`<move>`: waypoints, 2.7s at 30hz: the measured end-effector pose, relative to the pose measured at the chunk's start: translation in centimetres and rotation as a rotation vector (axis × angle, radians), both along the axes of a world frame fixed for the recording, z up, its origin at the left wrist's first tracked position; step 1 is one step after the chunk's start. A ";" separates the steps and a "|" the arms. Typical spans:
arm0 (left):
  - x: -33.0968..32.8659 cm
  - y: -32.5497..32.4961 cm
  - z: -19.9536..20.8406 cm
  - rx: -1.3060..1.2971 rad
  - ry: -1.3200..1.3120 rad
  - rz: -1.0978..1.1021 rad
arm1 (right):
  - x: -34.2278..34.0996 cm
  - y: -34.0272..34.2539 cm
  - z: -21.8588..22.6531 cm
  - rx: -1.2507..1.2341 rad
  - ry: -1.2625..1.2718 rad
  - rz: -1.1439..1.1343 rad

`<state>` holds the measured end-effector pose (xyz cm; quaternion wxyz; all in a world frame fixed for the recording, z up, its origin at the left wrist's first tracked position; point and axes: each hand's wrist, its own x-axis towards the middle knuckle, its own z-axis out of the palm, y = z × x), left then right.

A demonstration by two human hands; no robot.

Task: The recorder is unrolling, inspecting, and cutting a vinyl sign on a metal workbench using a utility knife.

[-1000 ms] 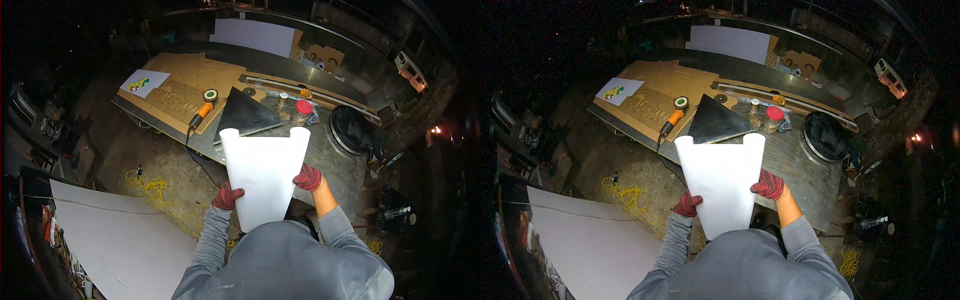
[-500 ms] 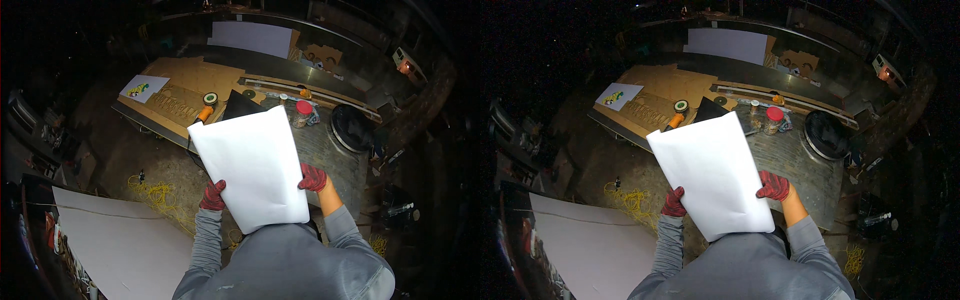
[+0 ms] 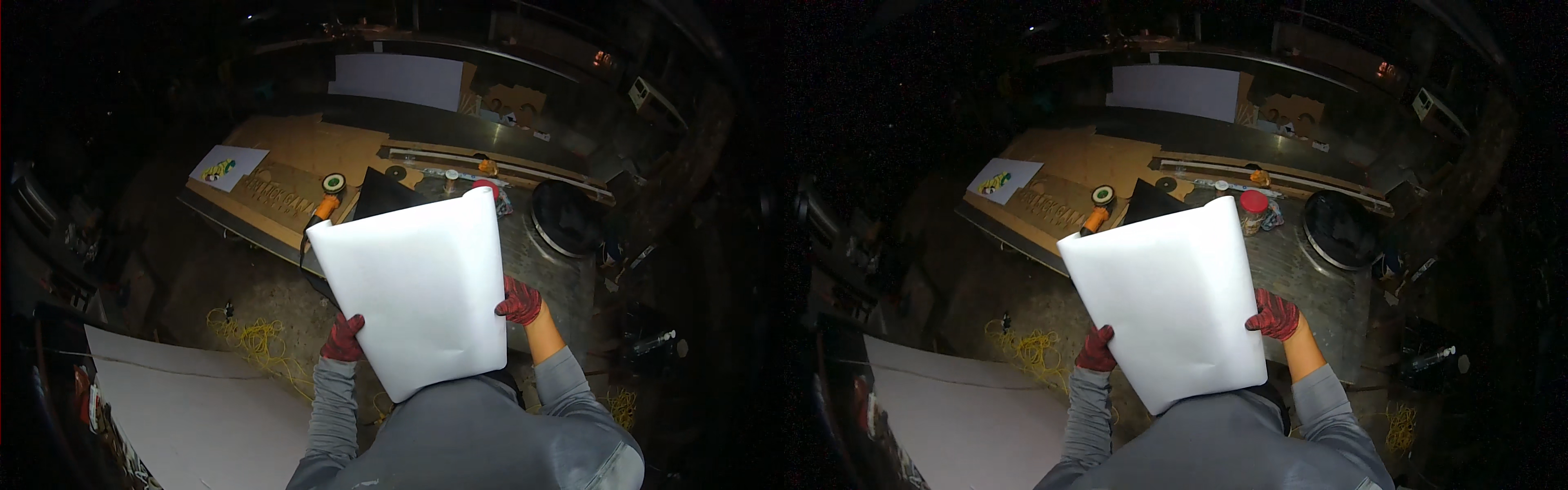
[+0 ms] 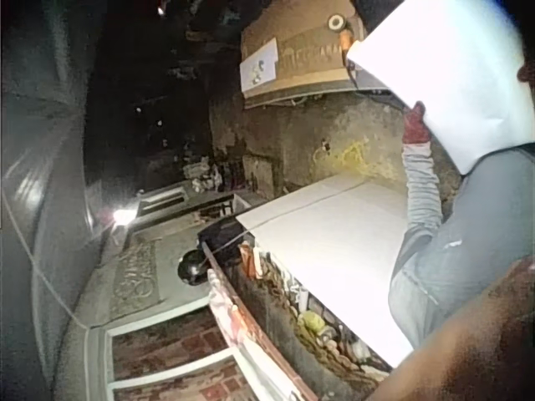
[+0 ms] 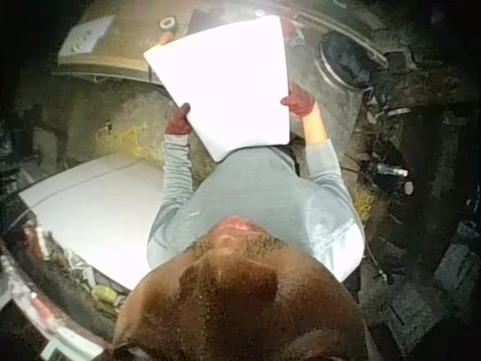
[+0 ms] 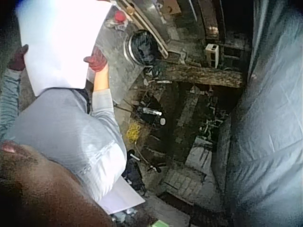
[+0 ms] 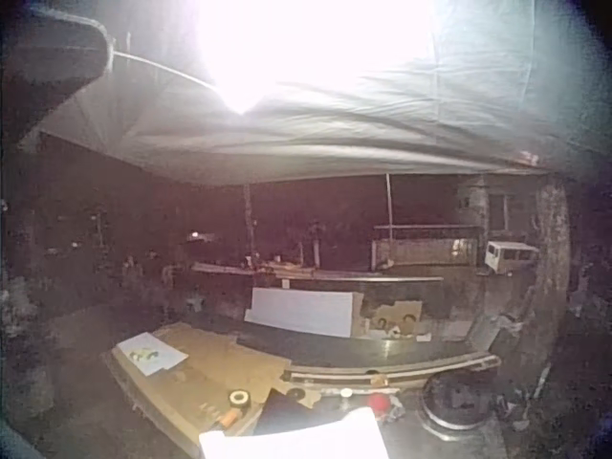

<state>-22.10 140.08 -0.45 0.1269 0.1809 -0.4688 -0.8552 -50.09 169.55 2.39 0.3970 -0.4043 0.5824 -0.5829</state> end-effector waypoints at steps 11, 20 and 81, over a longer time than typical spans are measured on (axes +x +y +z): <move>0.5 -1.5 -5.5 0.069 -0.067 -0.022 | -1.8 3.4 -1.4 0.022 -0.035 -0.031; 2.0 -2.4 -6.1 0.007 0.003 -0.030 | -1.1 3.7 1.8 0.043 -0.089 -0.215; -6.4 7.1 9.3 -1.450 0.284 -0.201 | 3.1 14.5 -5.1 0.985 0.857 -0.187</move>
